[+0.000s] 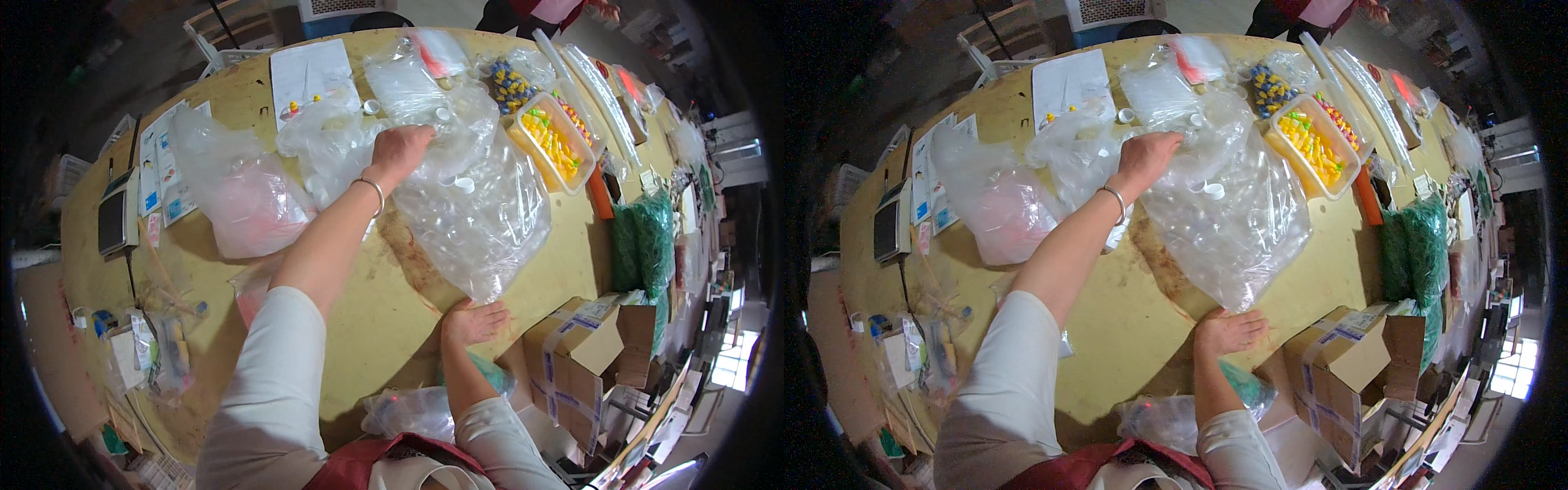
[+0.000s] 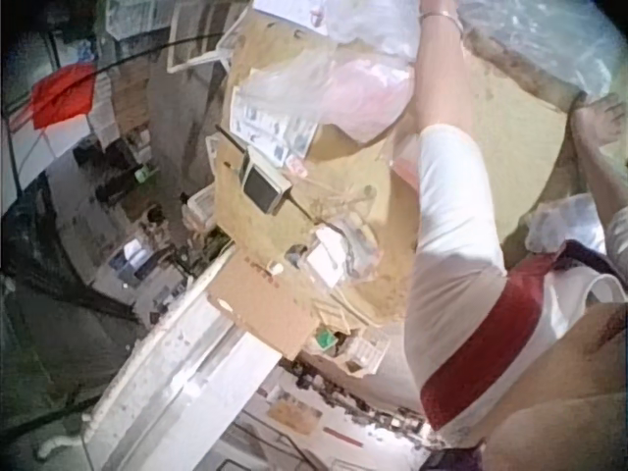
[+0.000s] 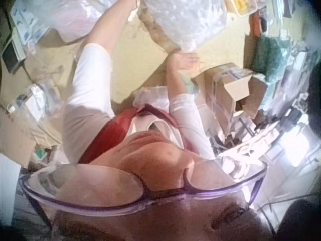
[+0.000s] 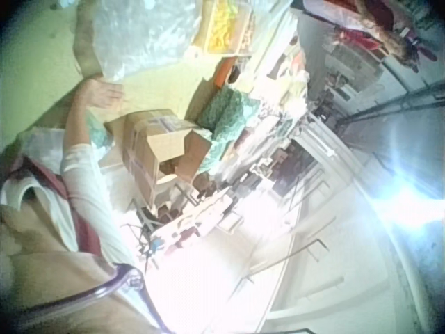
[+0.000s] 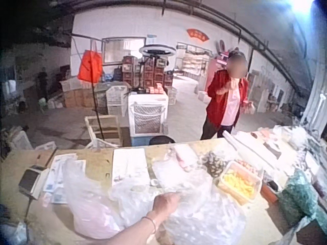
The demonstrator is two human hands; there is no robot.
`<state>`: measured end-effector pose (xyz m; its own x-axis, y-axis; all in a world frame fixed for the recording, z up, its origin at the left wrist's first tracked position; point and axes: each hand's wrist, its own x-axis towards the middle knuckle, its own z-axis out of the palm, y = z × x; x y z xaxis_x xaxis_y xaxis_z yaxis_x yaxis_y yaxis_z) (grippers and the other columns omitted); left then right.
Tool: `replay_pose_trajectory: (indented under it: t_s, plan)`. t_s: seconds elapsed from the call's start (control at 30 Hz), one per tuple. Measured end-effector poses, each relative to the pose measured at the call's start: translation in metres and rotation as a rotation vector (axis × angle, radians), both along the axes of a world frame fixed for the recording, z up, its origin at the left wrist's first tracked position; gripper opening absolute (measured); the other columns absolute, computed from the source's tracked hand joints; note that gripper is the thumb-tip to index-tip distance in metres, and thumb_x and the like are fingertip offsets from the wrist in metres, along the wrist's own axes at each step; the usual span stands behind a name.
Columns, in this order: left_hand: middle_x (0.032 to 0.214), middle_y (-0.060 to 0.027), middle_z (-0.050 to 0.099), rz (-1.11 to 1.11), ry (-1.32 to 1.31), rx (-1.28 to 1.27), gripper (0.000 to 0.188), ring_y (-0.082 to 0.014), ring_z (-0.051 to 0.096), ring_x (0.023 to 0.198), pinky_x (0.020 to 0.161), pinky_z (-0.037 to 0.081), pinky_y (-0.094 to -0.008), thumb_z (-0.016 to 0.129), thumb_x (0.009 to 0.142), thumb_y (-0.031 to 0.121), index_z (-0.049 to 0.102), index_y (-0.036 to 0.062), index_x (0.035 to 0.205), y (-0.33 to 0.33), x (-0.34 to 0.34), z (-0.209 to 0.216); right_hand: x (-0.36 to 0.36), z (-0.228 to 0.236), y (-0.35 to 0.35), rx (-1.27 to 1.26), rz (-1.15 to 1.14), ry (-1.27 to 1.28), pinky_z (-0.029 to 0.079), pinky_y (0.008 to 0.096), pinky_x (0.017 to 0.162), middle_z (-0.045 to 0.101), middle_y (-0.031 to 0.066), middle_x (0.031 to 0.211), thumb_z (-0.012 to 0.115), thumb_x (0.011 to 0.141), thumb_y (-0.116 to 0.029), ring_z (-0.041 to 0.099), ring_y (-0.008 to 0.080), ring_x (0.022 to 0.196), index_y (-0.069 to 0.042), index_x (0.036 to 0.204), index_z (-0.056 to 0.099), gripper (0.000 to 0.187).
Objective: The person assembles small white plastic components at a workbench, repeatedly attaching and detaching parts. They then walk to a large machine, open its door, and place a flat white sheet inside. Finally, they return to the workbench and handle small plastic bags containing parts.
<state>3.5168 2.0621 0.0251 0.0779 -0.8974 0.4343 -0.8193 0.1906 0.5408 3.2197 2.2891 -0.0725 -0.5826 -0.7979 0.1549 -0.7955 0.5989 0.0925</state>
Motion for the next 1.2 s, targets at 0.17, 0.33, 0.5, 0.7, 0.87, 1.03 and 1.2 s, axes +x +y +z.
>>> replay_pose_trajectory:
  t_s: [0.17, 0.33, 0.5, 0.7, 0.87, 1.03, 1.2]
  plan:
    - [0.085, -0.0133, 0.072, 0.263, 0.005, -0.138, 0.008, -0.0377, 0.071, 0.077, 0.064, 0.055, -0.0513, 0.056, 0.095, 0.013, 0.064, 0.0113, 0.094, 0.006, 0.036, 0.012, 0.000, -0.002, -0.001, 0.033, -0.004, 0.026, 0.022, 0.0595, 0.120, 0.024, 0.0258, 0.167, 0.050, 0.092, -0.048, 0.022, 0.0398, 0.156, -0.001, 0.161, 0.026, 0.087]
    - [0.098, -0.0183, 0.075, 0.464, -0.168, 0.393, 0.018, -0.0395, 0.074, 0.090, 0.075, 0.059, -0.0513, 0.052, 0.097, 0.012, 0.069, 0.0090, 0.101, 0.009, 0.079, 0.010, -0.005, -0.006, 0.000, 0.033, -0.002, 0.021, 0.019, 0.0601, 0.120, 0.021, 0.0258, 0.168, 0.040, 0.096, -0.056, 0.022, 0.0400, 0.156, -0.001, 0.162, 0.025, 0.087]
    - [0.102, -0.0204, 0.075, 0.455, -0.144, 0.486, 0.023, -0.0391, 0.074, 0.095, 0.081, 0.059, -0.0498, 0.051, 0.098, 0.014, 0.073, 0.0084, 0.104, 0.010, 0.085, 0.000, -0.004, -0.003, 0.000, 0.026, 0.015, -0.014, 0.019, 0.0604, 0.120, 0.020, 0.0260, 0.169, 0.028, 0.097, -0.063, 0.022, 0.0399, 0.156, -0.001, 0.162, 0.024, 0.090]
    - [0.099, -0.0201, 0.075, 0.418, -0.164, 0.435, 0.022, -0.0380, 0.075, 0.093, 0.079, 0.060, -0.0485, 0.053, 0.098, 0.014, 0.074, 0.0071, 0.098, 0.006, 0.081, -0.001, -0.005, -0.003, 0.003, 0.057, -0.003, 0.028, 0.022, 0.0596, 0.119, 0.019, 0.0228, 0.170, 0.041, 0.098, -0.058, 0.019, 0.0371, 0.157, -0.004, 0.162, 0.025, 0.085]
    - [0.097, -0.0195, 0.075, 0.364, -0.164, 0.385, 0.019, -0.0388, 0.074, 0.092, 0.079, 0.059, -0.0492, 0.056, 0.096, 0.017, 0.073, 0.0090, 0.100, 0.005, 0.086, -0.010, -0.003, -0.002, 0.004, 0.036, -0.019, 0.005, 0.022, 0.0605, 0.119, 0.023, 0.0238, 0.169, 0.046, 0.097, -0.055, 0.020, 0.0378, 0.157, -0.003, 0.161, 0.027, 0.085]
    - [0.092, -0.0168, 0.075, 0.406, -0.025, 0.246, 0.023, -0.0384, 0.072, 0.091, 0.077, 0.056, -0.0504, 0.064, 0.095, 0.025, 0.072, 0.0139, 0.114, 0.012, 0.084, -0.008, 0.000, 0.007, 0.000, 0.010, 0.015, -0.041, 0.019, 0.0607, 0.121, 0.020, 0.0254, 0.169, 0.058, 0.089, -0.045, 0.017, 0.0394, 0.157, -0.001, 0.161, 0.026, 0.090]
    - [0.077, -0.0097, 0.068, 0.212, 0.350, 0.111, 0.027, -0.0268, 0.064, 0.072, 0.067, 0.051, -0.0410, 0.065, 0.099, 0.026, 0.071, 0.0140, 0.122, 0.044, 0.016, 0.046, 0.004, 0.007, -0.002, -0.022, 0.002, 0.024, 0.023, 0.0599, 0.120, 0.028, 0.0242, 0.166, 0.060, 0.090, -0.044, 0.023, 0.0395, 0.155, -0.002, 0.159, 0.032, 0.085]
